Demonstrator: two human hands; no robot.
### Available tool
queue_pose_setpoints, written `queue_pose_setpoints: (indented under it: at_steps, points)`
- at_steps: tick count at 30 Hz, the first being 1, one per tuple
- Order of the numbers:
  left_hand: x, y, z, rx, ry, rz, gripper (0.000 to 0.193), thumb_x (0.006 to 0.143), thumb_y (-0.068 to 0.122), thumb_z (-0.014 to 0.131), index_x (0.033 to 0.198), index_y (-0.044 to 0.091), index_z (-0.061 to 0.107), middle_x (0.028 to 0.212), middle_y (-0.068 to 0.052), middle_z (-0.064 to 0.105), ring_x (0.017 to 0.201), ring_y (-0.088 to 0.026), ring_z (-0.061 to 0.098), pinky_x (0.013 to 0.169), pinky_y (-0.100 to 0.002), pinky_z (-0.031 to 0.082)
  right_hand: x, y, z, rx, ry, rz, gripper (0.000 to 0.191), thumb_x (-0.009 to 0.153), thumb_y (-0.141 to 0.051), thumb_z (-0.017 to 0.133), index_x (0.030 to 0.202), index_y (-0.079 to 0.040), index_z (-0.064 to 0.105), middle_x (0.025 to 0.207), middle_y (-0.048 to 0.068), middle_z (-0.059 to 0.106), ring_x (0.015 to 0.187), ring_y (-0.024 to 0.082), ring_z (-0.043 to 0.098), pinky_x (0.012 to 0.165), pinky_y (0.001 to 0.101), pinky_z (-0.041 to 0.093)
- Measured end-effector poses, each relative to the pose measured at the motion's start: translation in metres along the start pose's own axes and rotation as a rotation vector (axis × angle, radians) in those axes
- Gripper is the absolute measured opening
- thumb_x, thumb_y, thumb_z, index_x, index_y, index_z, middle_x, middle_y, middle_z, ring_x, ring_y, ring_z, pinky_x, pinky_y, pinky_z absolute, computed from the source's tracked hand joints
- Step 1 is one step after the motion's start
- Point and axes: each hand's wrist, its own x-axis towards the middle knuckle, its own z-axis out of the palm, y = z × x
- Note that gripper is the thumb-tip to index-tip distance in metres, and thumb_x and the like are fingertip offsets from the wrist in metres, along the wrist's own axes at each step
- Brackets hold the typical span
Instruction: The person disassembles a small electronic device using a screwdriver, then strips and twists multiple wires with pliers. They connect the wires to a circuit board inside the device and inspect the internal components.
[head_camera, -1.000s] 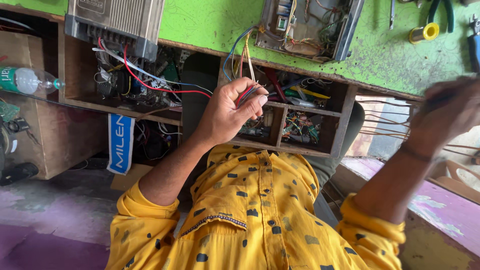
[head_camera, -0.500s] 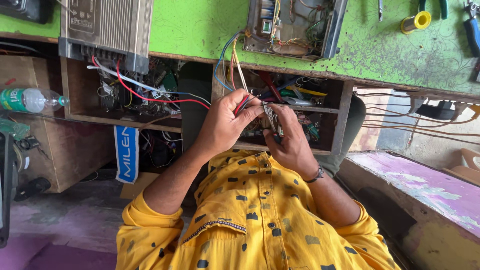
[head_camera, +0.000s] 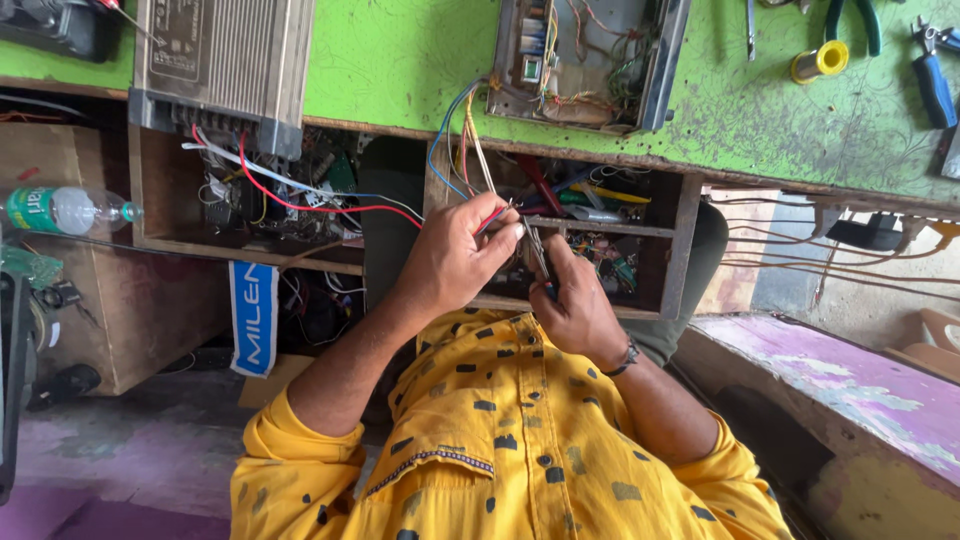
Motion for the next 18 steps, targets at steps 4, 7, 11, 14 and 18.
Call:
queue_pose_setpoints:
  at_steps: [4,7,11,14,18]
  points:
    - [-0.003,-0.005,-0.002,-0.002,0.030,0.103,0.015,0.096,0.015,0.068,0.094,0.001,0.062,0.074,-0.007,0.068,0.066,-0.008,0.066,0.059,-0.029,0.050,-0.009,0.010,0.010,0.131,-0.005,-0.005,0.021,0.085,0.003,0.058,0.103,-0.002,0.048,0.083,0.009,0.047,0.074,0.024,0.047,0.068,0.0357,0.042]
    - [-0.004,-0.011,-0.004,-0.056,-0.001,0.099,0.015,0.099,0.015,0.068,0.093,0.001,0.063,0.073,-0.002,0.064,0.066,-0.007,0.060,0.059,-0.029,0.047,-0.015,0.019,0.013,0.586,-0.112,0.138,0.026,0.085,0.003,0.061,0.108,-0.003,0.051,0.089,0.003,0.044,0.079,0.016,0.043,0.070,0.0300,0.040]
    - [0.000,-0.019,-0.008,-0.366,-0.076,-0.020,0.013,0.100,0.015,0.067,0.093,0.004,0.066,0.074,0.005,0.059,0.065,-0.005,0.051,0.058,-0.024,0.043,-0.016,0.026,0.009,1.306,-0.301,0.326,0.038,0.080,-0.001,0.064,0.117,-0.003,0.056,0.091,0.002,0.048,0.078,0.012,0.045,0.068,0.0249,0.036]
    - [-0.001,-0.026,-0.011,-0.505,-0.116,-0.056,0.013,0.100,0.015,0.067,0.092,0.005,0.067,0.074,0.006,0.059,0.065,-0.003,0.052,0.059,-0.021,0.044,-0.013,0.017,0.006,1.444,-0.360,0.341,0.045,0.077,-0.003,0.068,0.120,-0.004,0.056,0.094,0.003,0.048,0.083,0.014,0.045,0.074,0.0280,0.037]
    - [-0.003,-0.037,-0.008,-0.691,-0.150,0.004,0.012,0.102,0.014,0.067,0.095,0.004,0.068,0.081,0.004,0.062,0.070,-0.004,0.054,0.064,-0.020,0.045,-0.009,-0.013,0.013,1.549,-0.342,0.342,0.053,0.072,-0.013,0.069,0.123,-0.006,0.056,0.098,0.004,0.050,0.085,0.017,0.049,0.077,0.0298,0.038]
